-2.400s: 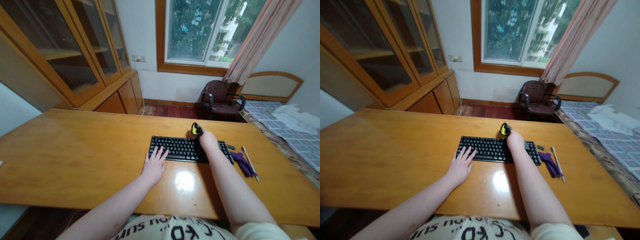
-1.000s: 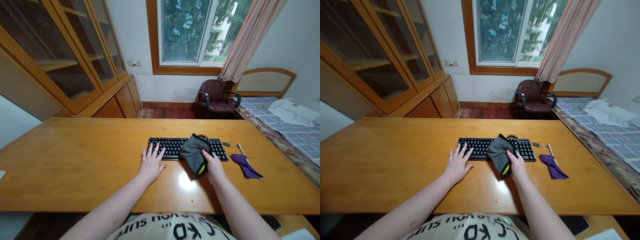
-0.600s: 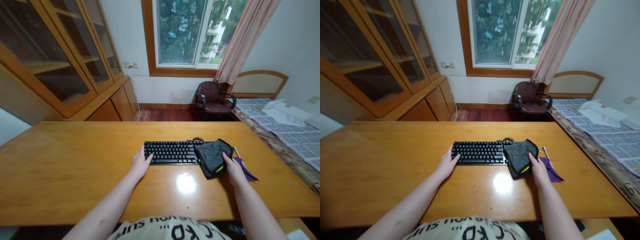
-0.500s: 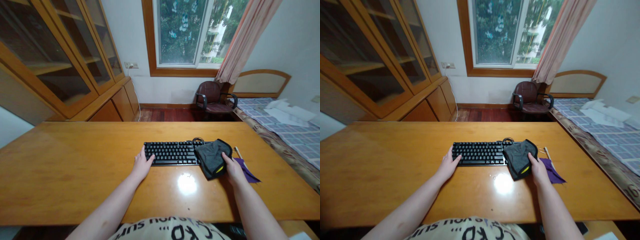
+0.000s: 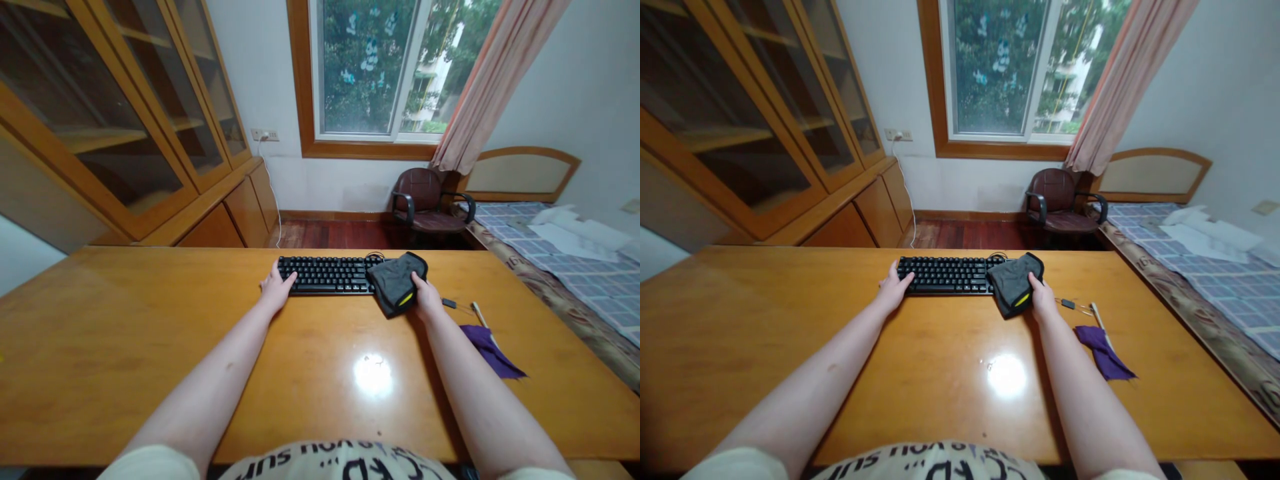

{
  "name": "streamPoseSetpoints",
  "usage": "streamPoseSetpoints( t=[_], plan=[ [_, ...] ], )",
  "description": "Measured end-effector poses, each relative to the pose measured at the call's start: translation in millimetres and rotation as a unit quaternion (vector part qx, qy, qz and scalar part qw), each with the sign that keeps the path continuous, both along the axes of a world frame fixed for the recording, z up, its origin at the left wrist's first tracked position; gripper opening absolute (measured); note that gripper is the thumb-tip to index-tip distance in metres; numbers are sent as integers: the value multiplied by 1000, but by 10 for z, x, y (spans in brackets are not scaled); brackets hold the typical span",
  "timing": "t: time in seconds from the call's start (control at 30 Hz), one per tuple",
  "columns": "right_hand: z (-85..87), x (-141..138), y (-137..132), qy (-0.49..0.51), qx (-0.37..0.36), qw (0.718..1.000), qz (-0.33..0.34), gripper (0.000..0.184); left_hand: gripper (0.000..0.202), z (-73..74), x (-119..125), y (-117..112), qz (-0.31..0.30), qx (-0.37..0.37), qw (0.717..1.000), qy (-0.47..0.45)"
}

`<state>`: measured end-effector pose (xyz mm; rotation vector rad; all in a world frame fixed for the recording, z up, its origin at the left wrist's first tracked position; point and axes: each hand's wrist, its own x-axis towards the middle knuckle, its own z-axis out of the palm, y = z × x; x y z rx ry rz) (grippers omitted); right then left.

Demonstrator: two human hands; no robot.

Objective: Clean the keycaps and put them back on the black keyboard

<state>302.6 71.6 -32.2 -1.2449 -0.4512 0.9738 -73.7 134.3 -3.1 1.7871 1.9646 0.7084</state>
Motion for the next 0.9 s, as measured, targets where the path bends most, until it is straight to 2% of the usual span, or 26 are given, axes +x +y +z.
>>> streamPoseSetpoints(
  t=[0.1,0.2,0.27,0.33,0.37,0.43,0.47,0.53,0.6,0.7,0.8,0.9],
  plan=[
    [-17,-27,124,-38,-5,999,6,26,75,-77,-4,128,-6,-12,1000,28],
    [28,-22,127,-72,-13,997,3,29,77,-104,4,148,-7,-15,997,71],
    [129,-58,59,-99,-15,995,-10,33,80,-49,62,67,3,1,996,86],
    [290,-185,-61,-142,-7,990,-21,37,81,64,198,-117,-15,35,997,70],
    [385,-289,-135,-172,1,985,-15,39,77,133,298,-246,-57,51,996,43],
    [582,-566,-299,-209,15,977,47,39,62,266,546,-556,-208,62,974,-62],
    [673,-724,-382,-202,16,975,87,38,62,322,679,-718,-277,49,953,-116],
    [816,-1028,-534,-179,19,968,175,36,76,400,917,-1015,-340,14,923,-182],
    [890,-1259,-658,-158,12,960,233,34,90,435,1067,-1230,-303,-4,924,-234],
    [882,-1416,-794,-103,34,953,281,39,77,436,1083,-1386,-225,-21,916,-333],
    [796,-1418,-892,-29,45,947,316,37,57,416,945,-1442,-174,-92,874,-444],
    [709,-1367,-961,23,31,944,327,30,50,389,791,-1485,-126,-150,822,-534]
  ],
)
